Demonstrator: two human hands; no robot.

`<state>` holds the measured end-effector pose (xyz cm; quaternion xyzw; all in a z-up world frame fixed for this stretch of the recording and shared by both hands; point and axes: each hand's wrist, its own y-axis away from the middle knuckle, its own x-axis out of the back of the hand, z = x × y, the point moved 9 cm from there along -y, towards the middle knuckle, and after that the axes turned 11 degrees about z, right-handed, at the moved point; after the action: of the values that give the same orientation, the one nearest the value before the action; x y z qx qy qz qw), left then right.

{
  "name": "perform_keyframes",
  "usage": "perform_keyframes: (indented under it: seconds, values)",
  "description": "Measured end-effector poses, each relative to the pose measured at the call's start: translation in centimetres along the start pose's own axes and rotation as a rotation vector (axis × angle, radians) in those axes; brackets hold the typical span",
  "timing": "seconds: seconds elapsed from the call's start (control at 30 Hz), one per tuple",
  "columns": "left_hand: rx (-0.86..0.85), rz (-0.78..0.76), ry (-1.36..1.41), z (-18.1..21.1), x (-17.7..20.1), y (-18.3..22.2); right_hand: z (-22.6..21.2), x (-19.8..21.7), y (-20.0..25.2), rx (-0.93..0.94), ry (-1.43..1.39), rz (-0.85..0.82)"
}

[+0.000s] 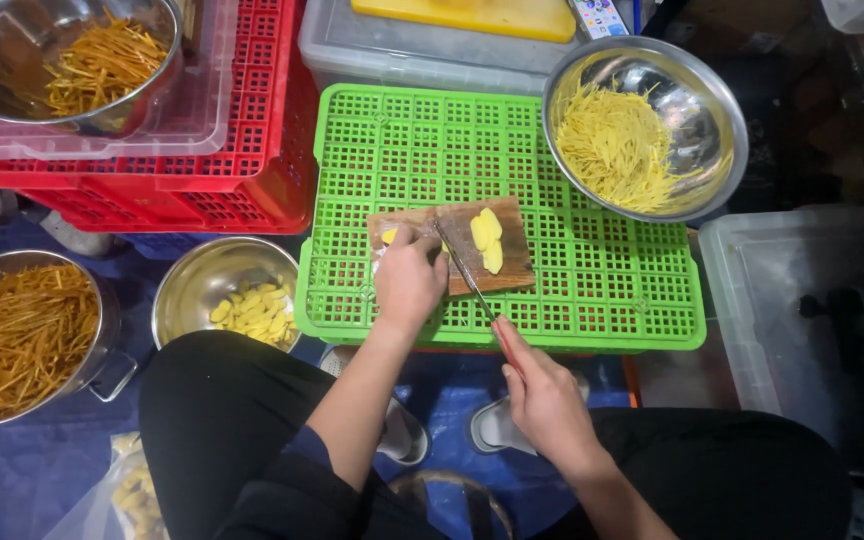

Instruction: Slicing ginger into thin strips using a knife on a wooden board.

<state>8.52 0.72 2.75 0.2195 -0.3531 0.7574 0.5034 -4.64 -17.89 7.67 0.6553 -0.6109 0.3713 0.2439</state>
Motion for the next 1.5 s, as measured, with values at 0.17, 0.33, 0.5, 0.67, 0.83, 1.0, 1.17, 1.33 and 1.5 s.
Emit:
perform_keyframes:
  seconds: [0.17, 0.33, 0.5, 0.67, 0.83, 1.0, 1.17, 1.33, 1.5]
  values:
    - [0.002, -0.040, -0.063, 0.3, -0.2, -0.1, -0.1, 0.0, 0.0, 0.005, -0.019, 0.010]
    - [-0.001, -0.035, -0.053, 0.6, 0.1, -0.2, -0.7, 0.3, -0.3, 0.023, -0.052, 0.010]
    - [0.030, -0.058, -0.052, -0.1, -0.4, -0.2, -0.8, 0.2, -0.3, 0.028, -0.074, 0.024]
    - [0.035, -0.078, -0.023, 0.5, -0.1, -0.5, -0.5, -0.2, -0.6, -0.002, -0.048, -0.016]
    - [0.046, -0.101, -0.029, 0.8, -0.2, -0.4, 0.6, -2.0, -0.4, -0.098, 0.106, -0.142]
    - [0.134, -0.181, -0.147, 0.2, -0.4, -0.7, -1.7, -1.3, -2.8, -0.166, -0.025, -0.155]
    - [0.114, -0.172, -0.129, 0.3, -0.7, -0.7, -1.5, -0.8, -3.7, -0.235, -0.089, -0.172]
    - [0.112, -0.162, -0.153, 0.2, 0.2, -0.4, 1.7, -0.9, -1.8, -0.296, -0.128, -0.170]
    - [0.140, -0.091, -0.068, -0.4, -0.2, -0.4, 1.1, -0.1, -2.7, -0.219, -0.058, -0.108]
